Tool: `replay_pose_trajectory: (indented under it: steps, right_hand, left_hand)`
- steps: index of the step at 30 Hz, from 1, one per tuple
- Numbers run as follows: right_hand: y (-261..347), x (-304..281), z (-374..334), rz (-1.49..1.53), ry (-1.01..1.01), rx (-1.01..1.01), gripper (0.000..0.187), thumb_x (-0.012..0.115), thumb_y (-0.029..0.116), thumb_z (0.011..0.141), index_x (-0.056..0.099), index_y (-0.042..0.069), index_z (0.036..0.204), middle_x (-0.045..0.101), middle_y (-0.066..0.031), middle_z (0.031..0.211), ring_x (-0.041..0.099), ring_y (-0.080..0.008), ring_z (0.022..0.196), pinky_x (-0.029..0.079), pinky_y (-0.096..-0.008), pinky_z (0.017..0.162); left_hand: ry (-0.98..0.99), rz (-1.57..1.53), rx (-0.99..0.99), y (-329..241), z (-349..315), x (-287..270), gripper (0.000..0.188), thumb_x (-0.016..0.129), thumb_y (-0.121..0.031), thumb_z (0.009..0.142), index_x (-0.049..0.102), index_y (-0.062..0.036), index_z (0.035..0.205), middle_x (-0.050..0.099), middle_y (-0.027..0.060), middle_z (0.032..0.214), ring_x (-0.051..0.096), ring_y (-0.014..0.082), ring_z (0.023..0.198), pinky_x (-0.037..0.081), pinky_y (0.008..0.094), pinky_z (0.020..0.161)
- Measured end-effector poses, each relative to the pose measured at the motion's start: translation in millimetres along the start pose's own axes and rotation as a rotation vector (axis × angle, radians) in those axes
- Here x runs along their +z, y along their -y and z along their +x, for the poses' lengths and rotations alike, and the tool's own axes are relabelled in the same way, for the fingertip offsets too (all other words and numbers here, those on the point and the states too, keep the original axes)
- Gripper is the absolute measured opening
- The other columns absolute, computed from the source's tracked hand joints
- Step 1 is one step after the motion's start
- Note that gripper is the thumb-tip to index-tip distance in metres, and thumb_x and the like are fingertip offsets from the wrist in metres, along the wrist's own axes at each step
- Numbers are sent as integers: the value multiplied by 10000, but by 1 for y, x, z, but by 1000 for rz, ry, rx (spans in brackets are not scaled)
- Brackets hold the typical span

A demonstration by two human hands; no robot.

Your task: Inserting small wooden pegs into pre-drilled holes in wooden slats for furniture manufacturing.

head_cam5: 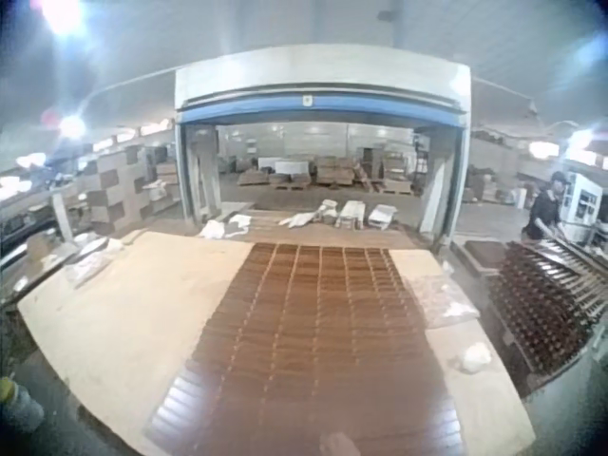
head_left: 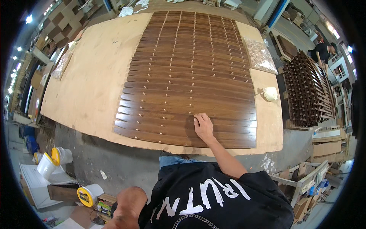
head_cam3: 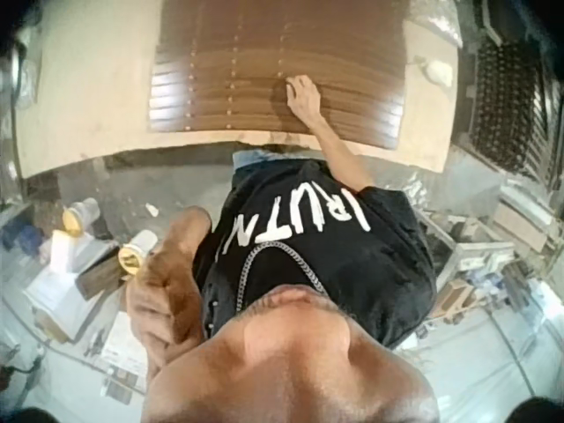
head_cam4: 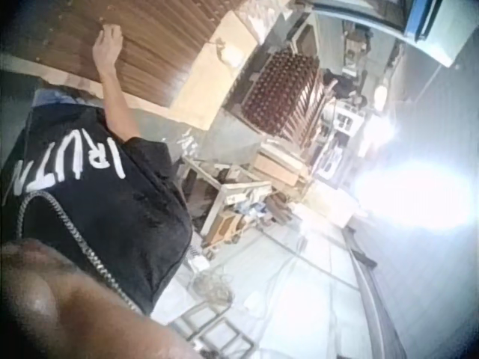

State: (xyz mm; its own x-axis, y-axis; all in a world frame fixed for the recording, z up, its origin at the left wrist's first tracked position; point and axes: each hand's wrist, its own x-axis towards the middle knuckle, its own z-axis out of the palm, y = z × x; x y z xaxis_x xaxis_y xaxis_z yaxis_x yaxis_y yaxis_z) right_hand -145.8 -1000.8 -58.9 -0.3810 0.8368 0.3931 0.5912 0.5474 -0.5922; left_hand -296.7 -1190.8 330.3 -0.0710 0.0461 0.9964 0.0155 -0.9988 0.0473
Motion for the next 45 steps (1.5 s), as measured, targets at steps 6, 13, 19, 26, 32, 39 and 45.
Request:
replay_pose_trajectory:
  steps: [6,13,19,26,32,39,45]
  right_hand:
    - [-1,0,0,11,2,17,116,609,82,841,632,74,955,580,-91,935,589,-293,895,487,-410,778]
    - [0,4,2,13,-15,-1,114,602,68,848,632,66,958,589,-101,925,601,-297,870,495,-399,759]
    - [24,-19,11,276,-45,255,175,593,86,910,634,16,1064,644,-97,938,632,-178,784,520,-304,679]
    - [129,-98,-4,1016,657,355,346,650,109,898,586,-4,1219,607,-79,995,620,-142,868,515,-283,714]
    - [115,-74,-25,959,678,647,214,670,104,885,636,-22,1055,663,-69,871,635,-151,768,512,-266,670]
    - [28,-25,13,158,286,262,121,654,123,852,621,27,916,658,-141,901,643,-284,841,503,-391,749]
    - [16,-13,34,-37,532,157,133,622,179,868,601,49,885,636,-155,922,617,-356,896,487,-450,763]
  left_hand:
    - [-103,-61,73,6,0,18,314,507,116,785,405,-136,627,382,-73,534,367,27,415,212,197,403]
    - [-100,-3,61,-5,-3,10,302,517,94,790,413,-139,629,400,-69,532,350,21,411,219,193,418]
    - [-737,-1297,-221,-29,-78,-26,231,459,-81,827,574,-105,628,603,39,648,532,126,528,412,256,462]
    - [-181,260,-1674,41,-258,-18,586,433,-346,1024,272,-19,1482,464,0,744,416,68,643,380,224,560]
    - [-232,395,-1635,48,-300,-4,544,411,-367,1028,361,3,1424,519,25,821,475,80,723,415,221,608]
    - [-666,313,-1759,52,-326,-18,335,440,-376,1018,520,-72,902,392,-56,596,324,22,485,240,212,422]
    - [-767,5,-1811,7,-325,-40,328,511,-370,993,553,-58,901,358,-60,632,324,28,516,248,198,459]
